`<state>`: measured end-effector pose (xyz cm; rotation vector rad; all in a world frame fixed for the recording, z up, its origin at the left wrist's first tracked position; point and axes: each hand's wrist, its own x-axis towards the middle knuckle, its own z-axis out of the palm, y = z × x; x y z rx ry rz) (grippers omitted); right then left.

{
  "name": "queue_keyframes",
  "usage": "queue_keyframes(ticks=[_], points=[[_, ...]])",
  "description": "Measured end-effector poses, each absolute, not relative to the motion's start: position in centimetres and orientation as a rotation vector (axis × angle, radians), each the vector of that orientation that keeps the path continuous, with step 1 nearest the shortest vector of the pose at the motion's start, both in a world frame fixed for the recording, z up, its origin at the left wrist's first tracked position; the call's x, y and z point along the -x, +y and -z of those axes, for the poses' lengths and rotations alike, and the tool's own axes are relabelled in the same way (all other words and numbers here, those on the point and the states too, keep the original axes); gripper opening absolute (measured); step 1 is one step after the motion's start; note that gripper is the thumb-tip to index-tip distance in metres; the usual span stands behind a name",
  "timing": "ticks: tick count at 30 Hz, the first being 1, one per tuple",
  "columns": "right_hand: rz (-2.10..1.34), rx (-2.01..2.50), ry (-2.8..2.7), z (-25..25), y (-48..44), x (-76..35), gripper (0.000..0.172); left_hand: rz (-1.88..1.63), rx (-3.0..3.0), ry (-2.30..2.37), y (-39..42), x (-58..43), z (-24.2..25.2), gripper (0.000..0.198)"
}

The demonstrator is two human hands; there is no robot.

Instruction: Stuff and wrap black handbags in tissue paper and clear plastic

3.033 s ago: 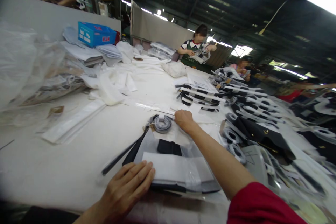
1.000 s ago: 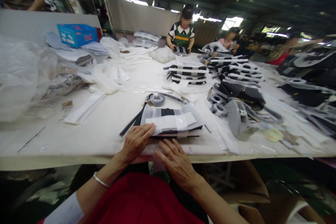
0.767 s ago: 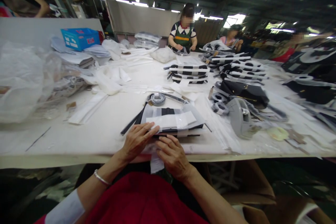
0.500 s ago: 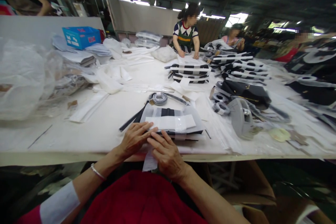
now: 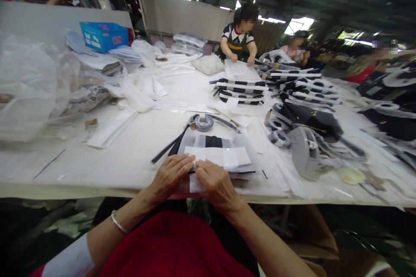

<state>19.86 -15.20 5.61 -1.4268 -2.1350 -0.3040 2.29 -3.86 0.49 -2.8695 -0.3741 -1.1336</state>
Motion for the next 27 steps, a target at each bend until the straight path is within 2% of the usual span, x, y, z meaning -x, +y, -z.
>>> queue_keyframes(ticks=[6, 9, 12, 14, 18, 23, 27], points=[[0.115, 1.564, -2.212, -6.6, -14.7, -19.9, 0.015, 1.126, 3.015, -0.453, -4.6, -2.1, -1.5, 0.025], [0.050, 1.592, -2.268, -7.1, -14.5, -20.1, 0.010, 1.054, 3.138, -0.515, -4.9, -1.8, -2.4, 0.033], [-0.036, 1.618, -2.303, -7.4, -14.4, -20.6, 0.011, 1.063, 3.164, -0.551, -5.2, -1.8, -2.7, 0.040], [-0.131, 1.648, -2.288, -7.6, -14.3, -20.9, 0.015, 1.127, 3.132, -0.607, -5.4, -2.2, -2.7, 0.034], [-0.319, 1.753, -2.159, -8.2, -13.5, -21.5, 0.015, 1.265, 3.046, -0.811, -6.0, -3.4, -2.4, 0.009], [-0.409, 1.843, -1.957, -8.6, -11.5, -22.1, 0.021, 1.343, 2.980, -0.989, -6.4, -4.7, -2.5, 0.010], [-0.443, 1.838, -1.835, -8.0, -9.8, -22.6, 0.015, 1.272, 2.905, -1.064, -6.3, -5.4, -2.9, 0.016]])
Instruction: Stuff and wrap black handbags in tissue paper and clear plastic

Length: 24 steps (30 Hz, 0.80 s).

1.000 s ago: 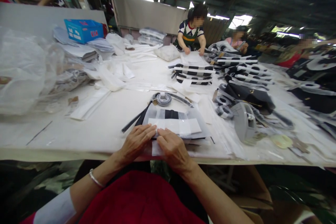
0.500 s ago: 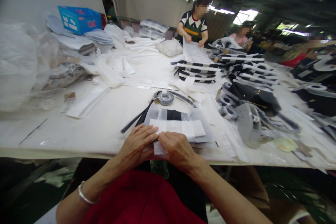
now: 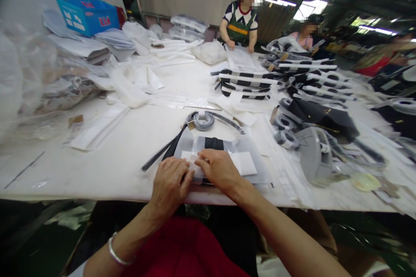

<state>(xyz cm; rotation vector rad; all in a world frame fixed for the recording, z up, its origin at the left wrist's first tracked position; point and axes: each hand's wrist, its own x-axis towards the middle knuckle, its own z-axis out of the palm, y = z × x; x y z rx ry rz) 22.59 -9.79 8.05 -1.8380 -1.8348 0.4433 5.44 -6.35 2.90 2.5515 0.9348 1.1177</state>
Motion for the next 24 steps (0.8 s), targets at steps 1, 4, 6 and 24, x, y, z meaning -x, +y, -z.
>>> queue_keyframes(ticks=[1, 4, 6, 24], points=[[-0.436, 1.845, -1.829, -7.9, -9.5, -22.7, 0.013, -1.108, -2.572, 0.967, -6.3, -5.6, -3.0, 0.019], [-0.385, 1.878, -1.856, -7.6, -8.9, -22.6, 0.013, -1.083, -2.627, 1.043, -6.1, -6.0, -3.1, 0.023], [-0.332, 1.911, -1.883, -7.7, -8.7, -22.4, 0.015, -1.066, -2.660, 1.079, -6.0, -6.2, -3.1, 0.023], [-0.398, 2.174, -1.840, -7.8, -7.9, -22.5, 0.010, -1.067, -2.766, 1.083, -5.6, -6.1, -3.7, 0.014]])
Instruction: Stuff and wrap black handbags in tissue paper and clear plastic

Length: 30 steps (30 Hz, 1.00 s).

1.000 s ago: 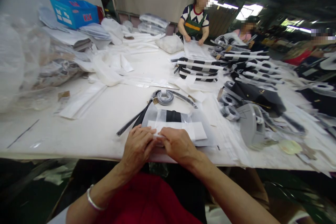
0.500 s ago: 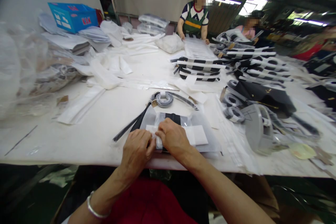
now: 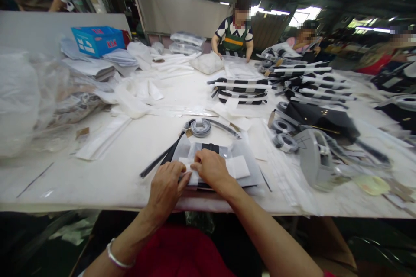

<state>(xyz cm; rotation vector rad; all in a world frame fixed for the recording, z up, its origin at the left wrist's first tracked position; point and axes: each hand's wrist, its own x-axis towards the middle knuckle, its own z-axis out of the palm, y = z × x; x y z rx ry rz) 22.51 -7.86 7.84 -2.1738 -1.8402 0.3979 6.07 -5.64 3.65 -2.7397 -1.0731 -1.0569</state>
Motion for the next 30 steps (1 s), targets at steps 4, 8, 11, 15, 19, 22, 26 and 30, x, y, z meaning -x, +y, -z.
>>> queue_keyframes(ticks=[4, 8, 11, 15, 19, 22, 26, 30], points=[[-0.484, 2.181, -1.815, -8.1, -7.5, -22.7, 0.009, 1.204, 2.734, -0.767, -6.8, -5.9, -3.8, 0.008], [-0.526, 2.206, -1.760, -8.1, -7.4, -22.8, 0.009, 1.042, 2.830, -0.741, -8.2, -5.9, -3.3, 0.021], [-0.522, 2.220, -1.698, -7.7, -7.0, -22.8, 0.011, 0.990, 2.816, -0.762, -8.5, -5.9, -2.9, 0.026], [-0.469, 2.186, -1.623, -7.8, -6.5, -22.8, 0.010, 0.992, 2.752, -0.744, -8.4, -6.1, -2.7, 0.027], [-0.423, 1.993, -1.517, -9.9, -8.9, -24.5, 0.011, 0.967, 2.729, -0.754, -8.5, -6.1, -2.6, 0.026], [-0.363, 1.839, -1.186, -12.0, -13.1, -29.4, 0.026, 0.959, 2.727, -0.742, -8.6, -6.1, -2.7, 0.026], [-0.061, 1.935, -0.799, -13.7, -20.5, -39.4, 0.038, 1.005, 2.694, -0.694, -8.3, -5.8, -2.8, 0.029], [0.221, 2.201, -0.529, -13.9, -27.3, -47.0, 0.032, 1.011, 2.650, -0.555, -7.3, -5.5, -2.2, 0.031]])
